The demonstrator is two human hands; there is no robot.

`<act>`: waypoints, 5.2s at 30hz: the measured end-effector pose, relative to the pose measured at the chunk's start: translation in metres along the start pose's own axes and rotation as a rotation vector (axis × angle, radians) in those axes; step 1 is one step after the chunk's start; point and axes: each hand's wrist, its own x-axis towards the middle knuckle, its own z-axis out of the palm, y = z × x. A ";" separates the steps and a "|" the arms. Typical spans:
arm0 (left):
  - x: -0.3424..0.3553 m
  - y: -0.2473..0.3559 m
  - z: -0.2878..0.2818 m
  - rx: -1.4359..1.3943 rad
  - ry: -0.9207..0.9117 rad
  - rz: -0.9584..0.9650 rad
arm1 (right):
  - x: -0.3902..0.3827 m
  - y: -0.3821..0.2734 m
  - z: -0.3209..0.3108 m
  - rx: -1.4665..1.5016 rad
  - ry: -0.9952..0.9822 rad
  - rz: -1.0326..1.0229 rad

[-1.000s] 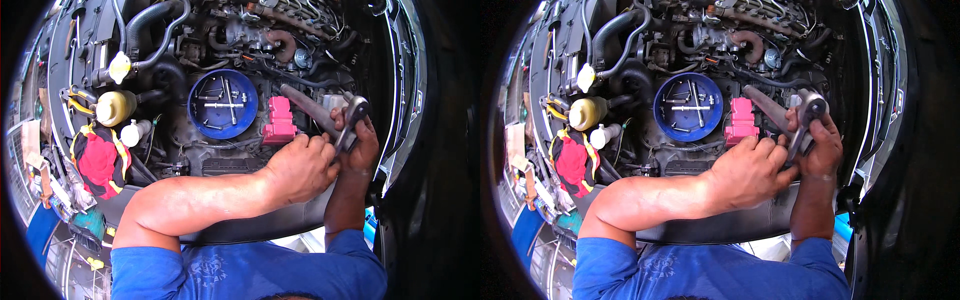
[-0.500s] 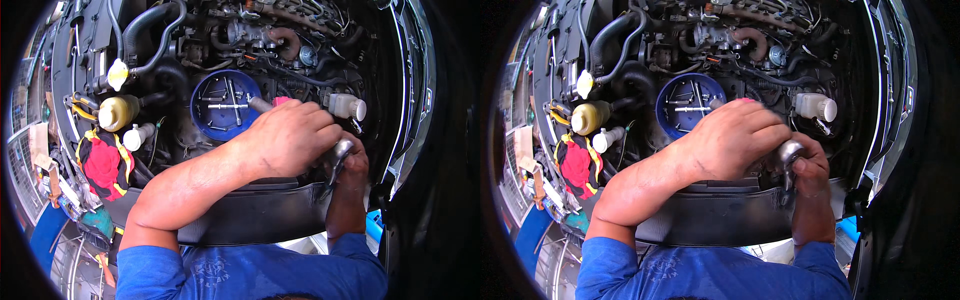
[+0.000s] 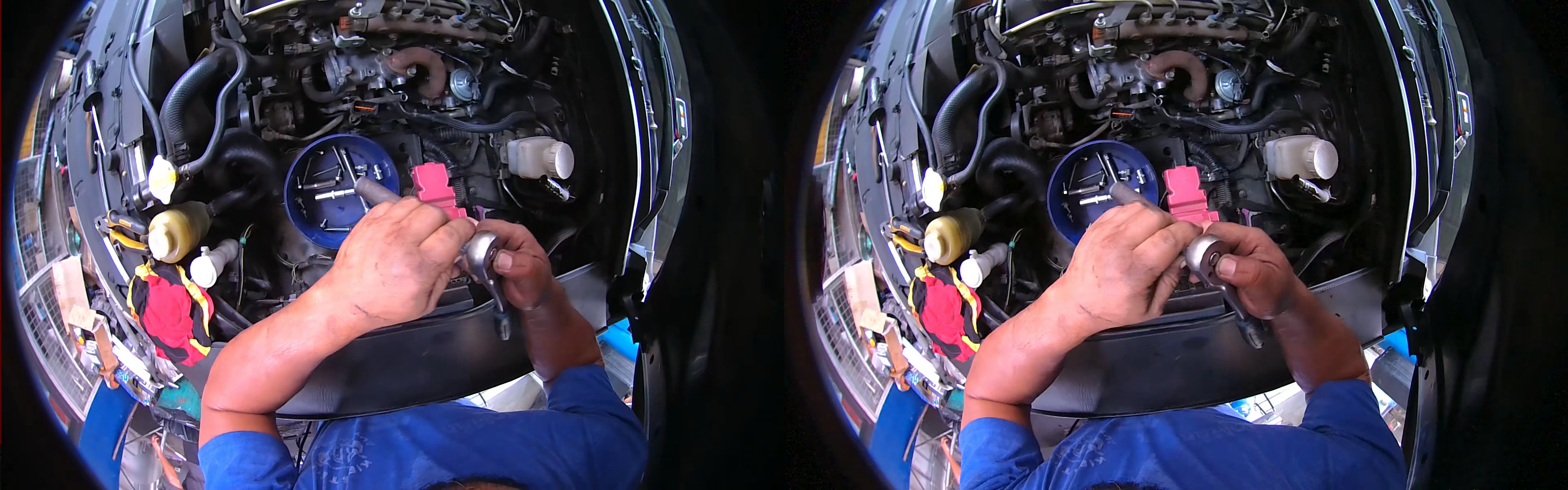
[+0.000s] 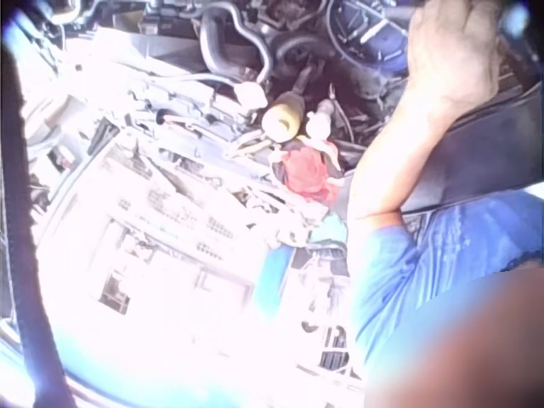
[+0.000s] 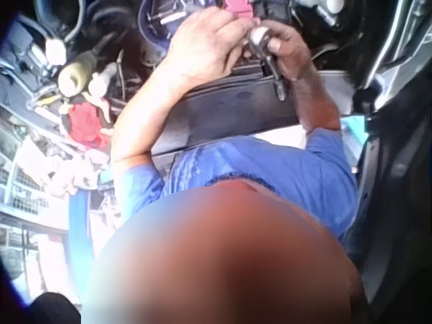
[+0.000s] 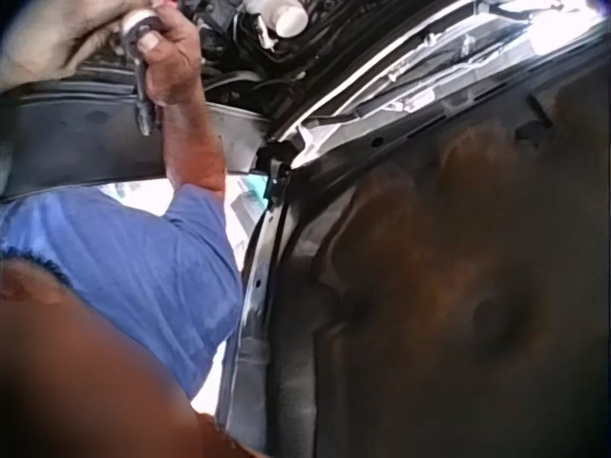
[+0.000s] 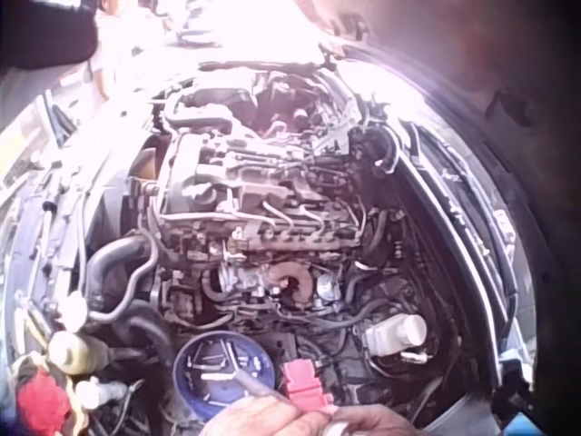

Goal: Replacing or repairing a component on a vehicle engine, including using a socket wrench and handling a hose.

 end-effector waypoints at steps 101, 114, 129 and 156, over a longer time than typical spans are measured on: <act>-0.077 -0.042 0.007 0.162 -0.013 -0.456 | 0.024 -0.026 0.048 0.008 0.135 -0.242; -0.078 -0.054 0.012 -0.066 0.230 -0.380 | 0.185 -0.041 -0.054 0.317 0.451 -0.048; -0.079 -0.057 0.012 -0.062 0.271 -0.354 | 0.204 -0.042 -0.043 0.281 0.638 -0.153; -0.077 -0.057 0.006 -0.104 0.439 -0.506 | 0.203 -0.064 -0.024 -0.646 0.799 0.000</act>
